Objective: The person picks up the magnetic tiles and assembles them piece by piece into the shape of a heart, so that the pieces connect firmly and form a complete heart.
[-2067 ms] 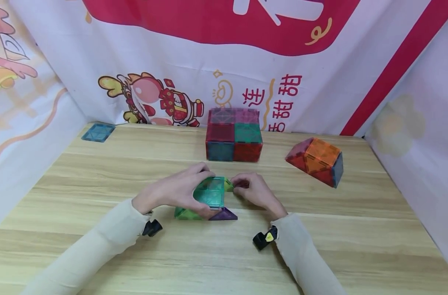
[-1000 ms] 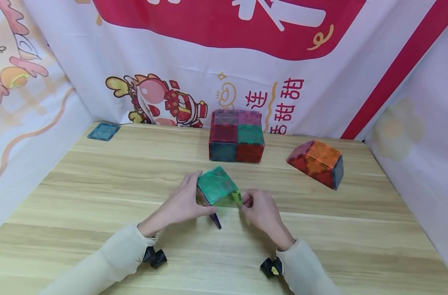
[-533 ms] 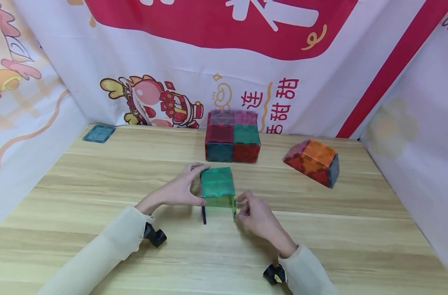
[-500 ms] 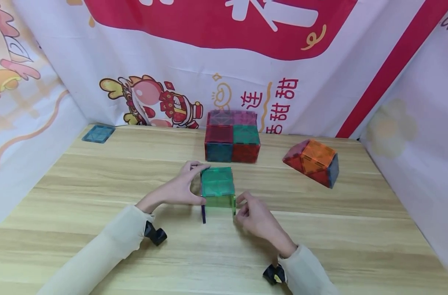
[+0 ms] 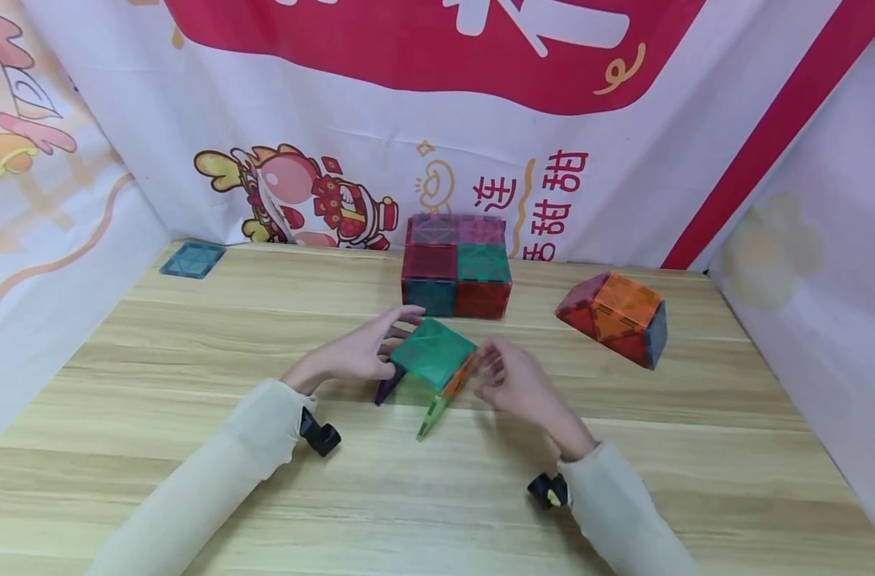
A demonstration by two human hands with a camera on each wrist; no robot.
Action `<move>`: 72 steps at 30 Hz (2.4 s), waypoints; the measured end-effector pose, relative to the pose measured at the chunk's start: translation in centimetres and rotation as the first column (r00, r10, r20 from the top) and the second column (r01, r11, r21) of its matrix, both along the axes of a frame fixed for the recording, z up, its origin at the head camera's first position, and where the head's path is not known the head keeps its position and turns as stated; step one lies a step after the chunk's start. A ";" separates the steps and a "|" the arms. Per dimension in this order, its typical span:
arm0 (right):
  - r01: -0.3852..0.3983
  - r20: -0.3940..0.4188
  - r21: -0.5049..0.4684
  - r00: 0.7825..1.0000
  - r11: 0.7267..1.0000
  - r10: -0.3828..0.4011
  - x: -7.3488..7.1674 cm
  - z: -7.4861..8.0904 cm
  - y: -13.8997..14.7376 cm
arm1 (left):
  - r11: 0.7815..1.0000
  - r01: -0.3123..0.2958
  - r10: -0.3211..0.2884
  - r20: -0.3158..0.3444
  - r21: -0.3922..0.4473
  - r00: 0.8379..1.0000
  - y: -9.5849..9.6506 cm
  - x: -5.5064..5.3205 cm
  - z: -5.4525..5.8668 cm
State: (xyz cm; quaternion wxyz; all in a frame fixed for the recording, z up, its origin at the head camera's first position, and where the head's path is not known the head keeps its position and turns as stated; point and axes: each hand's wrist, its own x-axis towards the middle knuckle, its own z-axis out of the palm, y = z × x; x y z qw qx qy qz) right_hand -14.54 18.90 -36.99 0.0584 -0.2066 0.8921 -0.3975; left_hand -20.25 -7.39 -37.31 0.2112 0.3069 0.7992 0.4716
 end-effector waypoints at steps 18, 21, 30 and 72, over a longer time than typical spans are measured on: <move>-0.180 -0.051 0.134 0.981 0.974 0.189 -1.0 -0.9 0.9 | 0.997 0.048 -0.061 -0.224 -0.060 0.973 2.2 -1.0 -0.6; -0.145 -0.068 0.138 0.986 0.980 0.155 -0.4 -1.0 0.8 | 0.994 0.020 -0.047 -0.258 -0.104 0.965 1.7 -1.2 -0.4; -0.127 -0.083 0.121 0.987 0.985 0.137 0.0 -1.2 1.0 | 0.985 -0.118 0.085 -0.242 -0.124 0.966 -4.1 -1.5 0.4; -0.111 -0.030 0.150 0.993 0.983 0.117 0.3 -1.2 0.4 | 0.503 -0.613 0.594 -0.272 -0.609 0.757 -29.5 -10.2 0.8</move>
